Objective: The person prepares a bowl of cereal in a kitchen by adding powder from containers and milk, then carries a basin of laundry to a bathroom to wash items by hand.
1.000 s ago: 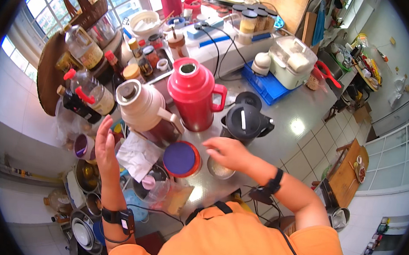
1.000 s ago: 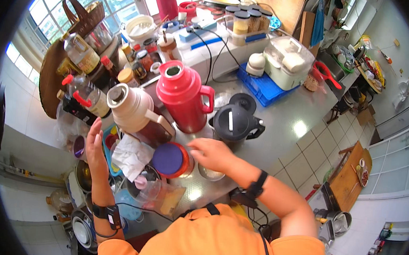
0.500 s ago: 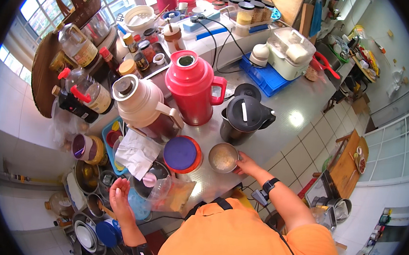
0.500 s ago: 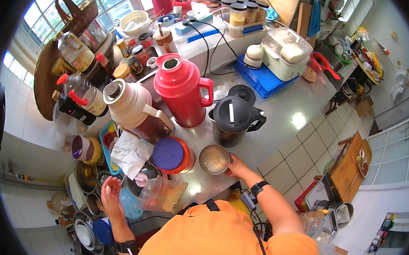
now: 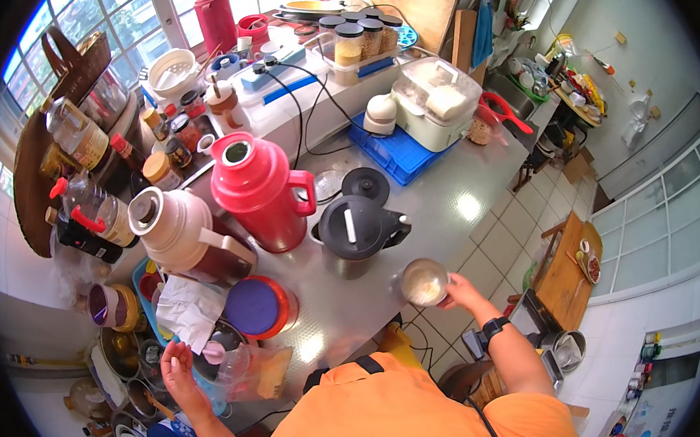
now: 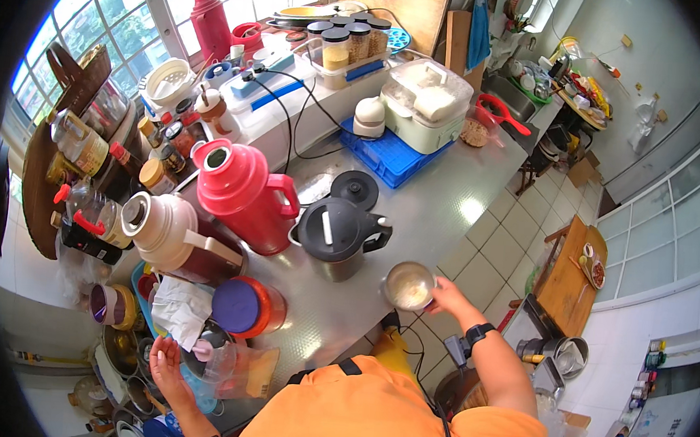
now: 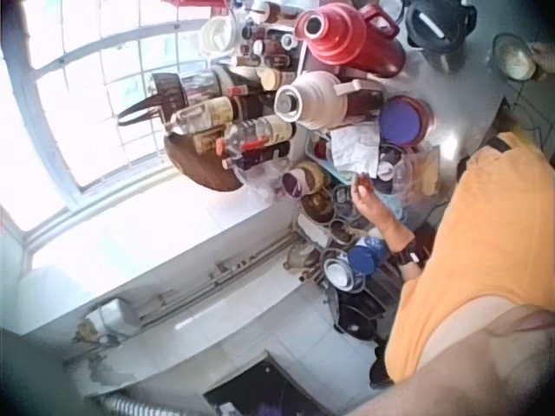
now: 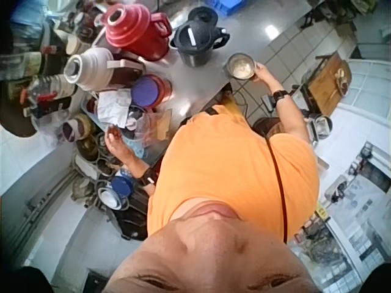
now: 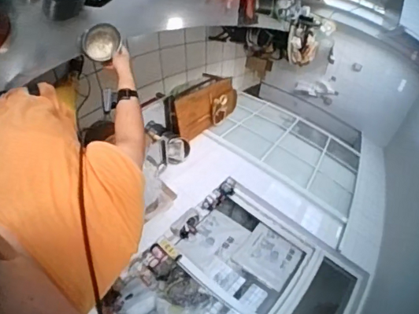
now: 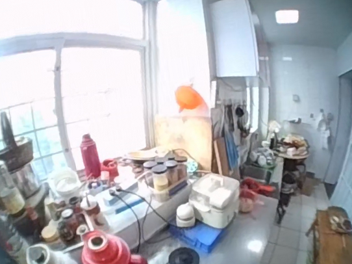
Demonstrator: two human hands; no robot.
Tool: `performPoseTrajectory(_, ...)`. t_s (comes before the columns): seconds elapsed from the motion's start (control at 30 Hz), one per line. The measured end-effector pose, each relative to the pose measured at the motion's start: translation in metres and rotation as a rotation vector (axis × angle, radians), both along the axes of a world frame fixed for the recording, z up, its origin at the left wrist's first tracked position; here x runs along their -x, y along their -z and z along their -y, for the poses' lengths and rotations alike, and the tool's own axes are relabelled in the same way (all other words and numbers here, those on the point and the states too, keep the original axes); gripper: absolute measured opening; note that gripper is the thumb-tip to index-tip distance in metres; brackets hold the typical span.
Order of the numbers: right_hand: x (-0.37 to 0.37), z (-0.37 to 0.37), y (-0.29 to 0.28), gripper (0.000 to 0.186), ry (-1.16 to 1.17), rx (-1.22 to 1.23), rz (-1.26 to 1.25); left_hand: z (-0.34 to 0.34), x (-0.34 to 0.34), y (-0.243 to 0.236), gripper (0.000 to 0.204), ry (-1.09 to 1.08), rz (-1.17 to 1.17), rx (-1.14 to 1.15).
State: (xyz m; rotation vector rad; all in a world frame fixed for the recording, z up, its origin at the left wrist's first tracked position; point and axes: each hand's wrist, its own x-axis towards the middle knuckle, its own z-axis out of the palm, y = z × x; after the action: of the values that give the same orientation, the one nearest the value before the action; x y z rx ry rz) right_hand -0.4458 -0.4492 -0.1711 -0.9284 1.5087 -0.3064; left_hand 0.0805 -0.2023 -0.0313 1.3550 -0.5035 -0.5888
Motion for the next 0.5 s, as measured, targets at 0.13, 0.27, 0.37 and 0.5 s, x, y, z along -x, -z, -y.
performPoseTrajectory(0.13,0.049,0.072,0.02,0.049,0.267,0.109,0.006,0.01,0.026,-0.003,0.035,-0.127,0.003,-0.068)
performPoseTrajectory(0.27,0.043,0.136,0.024,0.055,0.407,0.14,0.122,0.031,0.072,-0.014,0.035,-0.168,0.0,-0.113)
performPoseTrajectory(0.37,0.041,0.17,0.033,0.054,0.432,0.115,0.165,0.057,0.109,-0.025,0.032,-0.19,0.057,-0.149)
performPoseTrajectory(0.5,0.046,0.198,0.042,0.053,0.452,0.095,0.227,0.078,0.161,-0.035,0.028,-0.166,0.248,-0.249)
